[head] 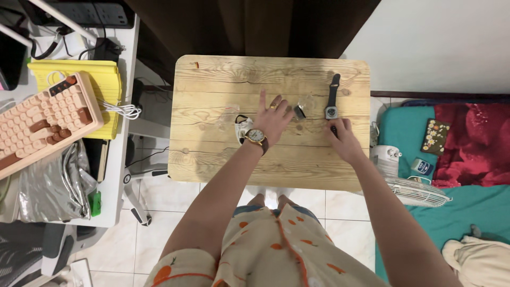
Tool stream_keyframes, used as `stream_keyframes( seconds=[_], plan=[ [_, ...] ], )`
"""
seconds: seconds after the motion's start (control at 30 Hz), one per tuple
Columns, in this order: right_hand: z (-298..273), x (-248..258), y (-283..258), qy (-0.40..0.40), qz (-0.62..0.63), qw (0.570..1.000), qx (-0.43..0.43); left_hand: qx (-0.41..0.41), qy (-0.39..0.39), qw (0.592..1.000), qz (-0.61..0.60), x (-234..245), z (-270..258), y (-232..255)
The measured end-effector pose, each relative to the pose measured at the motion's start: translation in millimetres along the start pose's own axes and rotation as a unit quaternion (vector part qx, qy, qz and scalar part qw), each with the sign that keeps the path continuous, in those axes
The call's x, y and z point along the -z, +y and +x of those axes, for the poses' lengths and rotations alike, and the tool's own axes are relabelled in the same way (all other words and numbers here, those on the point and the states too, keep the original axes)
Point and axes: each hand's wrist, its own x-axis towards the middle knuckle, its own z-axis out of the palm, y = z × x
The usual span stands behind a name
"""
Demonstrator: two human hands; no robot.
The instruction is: The person puts on a wristwatch and a smartwatch on their left wrist, then removes them and places them on the table. They then pick up a small white pouch and a ring, handling them briefly.
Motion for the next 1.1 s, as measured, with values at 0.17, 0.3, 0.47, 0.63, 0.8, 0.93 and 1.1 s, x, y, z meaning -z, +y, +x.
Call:
stream_keyframes(
  seconds=[0.17, 0.3, 0.47, 0.63, 0.8, 0.93, 1.1],
  plan=[
    [-8.7, 21.5, -39.0, -0.048, -0.09, 0.992, -0.079, -0.009, -0.022, 1.0, -0.004, 10.8, 5.4, 1.0],
    [-12.7, 29.8, -49.1, 0.008, -0.131, 0.991, 0.029, -0.013, -0.005, 1.0, -0.013, 22.5, 10.9, 2.0],
    [-6.6, 31.1, -38.5, 0.061, -0.055, 0.997, 0.003, -0.019, -0.033, 0.999, 0.001, 30.9, 17.8, -1.6],
    [1.3, 41.9, -12.1, 0.122, -0.049, 0.989, 0.071, -0.01, -0.004, 1.0, -0.011, 29.0, 17.3, -10.0],
    [4.6, 36.8, 10.7, 0.088, -0.056, 0.993, 0.054, -0.008, -0.04, 0.999, 0.0, 22.7, 18.6, -11.6],
    [5.3, 22.1, 24.1, 0.066, 0.002, 0.998, 0.023, -0.014, -0.024, 0.999, -0.019, 15.1, 15.7, -6.0],
    [-0.3, 15.7, 36.5, 0.015, 0.112, 0.993, -0.037, -0.019, -0.017, 0.999, -0.037, 4.6, 19.6, 5.0]
  ],
)
